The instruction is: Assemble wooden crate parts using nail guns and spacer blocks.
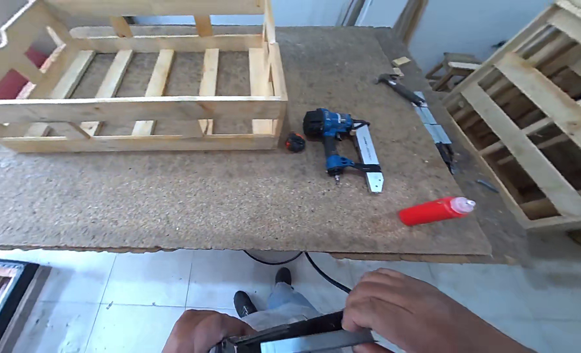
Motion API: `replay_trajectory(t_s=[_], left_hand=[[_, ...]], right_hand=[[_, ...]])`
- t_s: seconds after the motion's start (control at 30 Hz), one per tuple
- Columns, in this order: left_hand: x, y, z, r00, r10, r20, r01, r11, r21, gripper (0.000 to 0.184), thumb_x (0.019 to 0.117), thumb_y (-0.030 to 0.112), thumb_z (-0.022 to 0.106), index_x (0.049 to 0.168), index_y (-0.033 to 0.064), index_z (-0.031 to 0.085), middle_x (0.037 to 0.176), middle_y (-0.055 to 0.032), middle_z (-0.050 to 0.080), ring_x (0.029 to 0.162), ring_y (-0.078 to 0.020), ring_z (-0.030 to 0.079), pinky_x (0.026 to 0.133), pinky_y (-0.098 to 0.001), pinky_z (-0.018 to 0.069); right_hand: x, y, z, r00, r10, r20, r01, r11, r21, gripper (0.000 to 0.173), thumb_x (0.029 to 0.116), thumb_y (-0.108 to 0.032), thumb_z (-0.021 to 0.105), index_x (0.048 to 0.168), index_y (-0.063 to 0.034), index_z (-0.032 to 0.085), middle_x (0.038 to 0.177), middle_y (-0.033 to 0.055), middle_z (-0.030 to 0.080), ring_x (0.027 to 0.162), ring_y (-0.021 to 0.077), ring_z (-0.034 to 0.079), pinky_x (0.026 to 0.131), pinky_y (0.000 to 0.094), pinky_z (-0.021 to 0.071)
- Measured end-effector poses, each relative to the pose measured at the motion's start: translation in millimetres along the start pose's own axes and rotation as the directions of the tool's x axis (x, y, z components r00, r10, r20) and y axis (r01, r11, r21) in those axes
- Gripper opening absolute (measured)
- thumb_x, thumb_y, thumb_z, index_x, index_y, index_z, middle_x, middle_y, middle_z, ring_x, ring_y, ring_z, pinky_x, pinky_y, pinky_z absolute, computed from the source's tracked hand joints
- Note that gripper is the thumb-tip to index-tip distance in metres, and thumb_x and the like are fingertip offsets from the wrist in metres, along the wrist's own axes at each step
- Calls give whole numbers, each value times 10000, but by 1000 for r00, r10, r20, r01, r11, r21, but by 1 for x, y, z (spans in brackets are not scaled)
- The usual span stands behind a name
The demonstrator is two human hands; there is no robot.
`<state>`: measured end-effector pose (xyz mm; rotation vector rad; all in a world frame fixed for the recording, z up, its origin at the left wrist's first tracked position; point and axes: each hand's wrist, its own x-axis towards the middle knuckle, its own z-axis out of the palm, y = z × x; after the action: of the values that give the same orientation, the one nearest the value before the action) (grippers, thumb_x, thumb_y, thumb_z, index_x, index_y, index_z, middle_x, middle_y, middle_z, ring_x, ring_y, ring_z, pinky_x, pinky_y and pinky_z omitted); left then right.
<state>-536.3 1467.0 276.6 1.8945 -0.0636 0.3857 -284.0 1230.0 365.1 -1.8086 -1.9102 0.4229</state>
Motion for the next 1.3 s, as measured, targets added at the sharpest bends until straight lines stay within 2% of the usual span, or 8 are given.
replay_trajectory(t_s=[0.27,0.47,0.63,0.83,0.97,1.03,1.13,1.3], left_hand=[[12,-6,-13,999,46,-15,-46,999,-19,269,894,253,772,1056,57,686,946,-90,768,882,-101,739,773,-279,616],[27,-11,-35,1000,-16,-11,16,1000,-16,292,884,277,781,1087,85,696,957,-67,769,896,-91,734,796,-292,619],[47,-19,-53,1000,-27,-10,27,999,-36,308,874,271,789,1102,88,692,968,-66,768,920,-95,734,830,-305,617],[73,-42,-57,993,-114,-10,113,992,-54,393,844,338,798,1042,13,698,905,-127,749,859,-138,727,789,-359,609],[75,-66,-83,929,-348,-123,315,921,-229,382,812,309,848,1134,157,710,1002,68,766,931,-17,712,865,-287,605],[81,-87,-90,860,-493,-130,412,822,-393,395,782,229,846,1116,75,702,963,-23,778,873,-133,745,822,-369,624],[97,-122,-100,684,-716,-142,555,636,-536,365,713,137,799,1031,23,659,839,-66,751,735,-172,724,700,-376,617],[122,-196,-146,559,-828,-31,612,438,-659,485,687,143,793,1099,-30,605,840,-130,711,725,-232,707,688,-420,620]], right_hand=[[42,-8,17,997,-22,-70,26,998,51,185,1020,-281,622,1088,-120,683,1071,101,698,1051,261,661,922,434,535],[8,77,-13,860,347,-374,-311,938,156,670,924,-737,537,1349,-229,634,1269,-21,691,1184,153,655,976,434,576],[-48,194,17,714,680,-167,-196,423,885,952,899,-863,309,1349,-92,638,1208,151,726,1091,293,713,950,448,588],[79,109,65,730,633,-259,279,70,958,841,849,-877,369,1206,-214,743,1132,91,762,1054,289,729,956,484,584],[128,114,61,456,622,-636,-16,720,694,450,1078,-529,389,1027,-204,696,939,-73,717,890,67,690,812,286,592],[148,106,54,655,348,-670,-216,937,276,352,1041,-440,562,1030,-107,674,986,67,701,972,178,681,857,375,575],[191,79,70,959,161,-234,-163,987,14,366,986,-413,671,1149,-90,728,1037,133,751,1008,311,723,890,509,589],[268,104,172,962,269,45,-252,939,-234,608,955,-210,673,1515,-80,474,964,168,720,854,349,720,813,504,588]])
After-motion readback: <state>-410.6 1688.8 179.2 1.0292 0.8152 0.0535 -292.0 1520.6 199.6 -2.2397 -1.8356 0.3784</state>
